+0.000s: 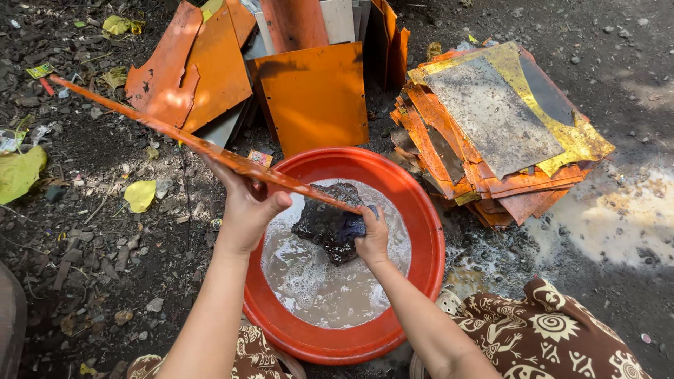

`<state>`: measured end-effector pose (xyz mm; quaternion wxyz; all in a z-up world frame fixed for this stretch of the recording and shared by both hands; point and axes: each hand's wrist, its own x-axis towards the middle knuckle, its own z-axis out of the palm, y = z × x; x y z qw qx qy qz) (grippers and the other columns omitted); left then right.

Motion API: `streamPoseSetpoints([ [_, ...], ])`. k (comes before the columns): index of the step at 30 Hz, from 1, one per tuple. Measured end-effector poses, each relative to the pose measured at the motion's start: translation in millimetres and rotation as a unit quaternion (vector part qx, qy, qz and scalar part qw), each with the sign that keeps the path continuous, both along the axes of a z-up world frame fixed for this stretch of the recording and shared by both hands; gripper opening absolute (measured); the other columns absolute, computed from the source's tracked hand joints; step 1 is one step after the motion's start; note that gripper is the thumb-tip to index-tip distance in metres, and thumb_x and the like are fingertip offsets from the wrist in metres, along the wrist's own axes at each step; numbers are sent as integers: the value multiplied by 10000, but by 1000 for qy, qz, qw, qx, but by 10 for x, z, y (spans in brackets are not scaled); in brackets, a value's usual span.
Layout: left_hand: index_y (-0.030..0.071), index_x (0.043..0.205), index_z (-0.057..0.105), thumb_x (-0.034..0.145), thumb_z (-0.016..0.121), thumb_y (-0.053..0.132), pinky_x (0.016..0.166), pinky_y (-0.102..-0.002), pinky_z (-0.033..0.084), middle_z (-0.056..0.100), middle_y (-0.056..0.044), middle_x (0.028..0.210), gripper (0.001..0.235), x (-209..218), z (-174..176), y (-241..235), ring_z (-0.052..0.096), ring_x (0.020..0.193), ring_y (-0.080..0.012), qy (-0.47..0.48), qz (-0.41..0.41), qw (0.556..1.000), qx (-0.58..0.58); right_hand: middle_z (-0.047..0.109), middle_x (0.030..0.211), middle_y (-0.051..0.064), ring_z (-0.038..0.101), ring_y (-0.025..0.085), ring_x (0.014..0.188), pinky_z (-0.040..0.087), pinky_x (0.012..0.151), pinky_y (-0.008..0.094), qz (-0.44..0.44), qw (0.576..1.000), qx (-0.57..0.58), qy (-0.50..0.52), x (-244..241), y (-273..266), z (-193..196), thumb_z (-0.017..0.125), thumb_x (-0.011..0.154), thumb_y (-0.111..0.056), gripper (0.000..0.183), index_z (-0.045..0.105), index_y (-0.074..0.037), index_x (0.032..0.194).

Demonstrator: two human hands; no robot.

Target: The person washes several orange and grey metal sheets one at a time using a blue cloth and soapy water in a red basin. They scrub both sides of each sheet, rinse the cloth, and place the cleaned sheets aside.

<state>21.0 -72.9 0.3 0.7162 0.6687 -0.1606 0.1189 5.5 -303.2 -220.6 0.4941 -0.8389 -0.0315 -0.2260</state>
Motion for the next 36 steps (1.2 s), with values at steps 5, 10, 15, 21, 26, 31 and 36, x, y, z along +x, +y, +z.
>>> streamPoseSetpoints([
  [5,-28,1459,347,863,694,-27,999,-328,532,644,-139,1260,690,112,-292,111,675,1112,-217,140,301,943,0,623,1244,151,578,418,1169,466,1035,470,84,994,-67,-22,-139,138,-256,733,666,101,664,634,-134,1280],
  [10,-56,1332,482,861,628,-132,986,-331,540,660,-141,1253,499,270,-314,508,686,1107,-217,144,304,937,-90,496,1374,191,468,446,1332,243,1169,637,136,983,-123,12,-195,-88,-423,725,509,125,830,560,-146,1275],
  [15,-53,1326,544,962,600,-102,1014,-337,553,656,-124,1271,371,124,-135,753,675,1139,-212,110,240,957,-122,388,1409,241,381,489,1323,330,1102,580,-10,981,-137,137,-320,-527,-612,726,548,112,773,575,-169,1252],
  [21,-7,1289,588,1003,645,-22,983,-294,528,655,-48,1246,292,-38,-66,694,634,1117,-137,88,183,977,-71,449,1352,222,527,458,1229,454,1068,466,-57,985,-62,153,-56,-766,-927,698,690,115,629,609,-141,1258],
  [26,-6,1183,676,1061,639,79,899,-272,529,694,-34,1132,153,-243,49,715,635,1009,-119,97,184,975,81,459,1436,203,537,448,1252,475,1046,452,-63,969,-116,209,-120,-1072,-1092,623,616,198,742,639,-153,1269],
  [31,-21,1199,659,1026,627,99,855,-293,588,708,-83,1158,213,-295,300,679,689,1012,-143,113,152,976,106,422,1542,127,461,407,1343,444,1108,460,59,901,-347,254,-174,-1119,-1217,593,818,18,533,667,-242,1278],
  [36,-57,1187,663,1023,599,72,701,-324,677,730,-144,1129,218,-329,515,527,760,914,-199,175,202,961,75,298,1615,122,362,411,1428,444,1090,473,97,807,-425,398,-353,-998,-1364,524,937,-89,526,518,-268,1431],
])
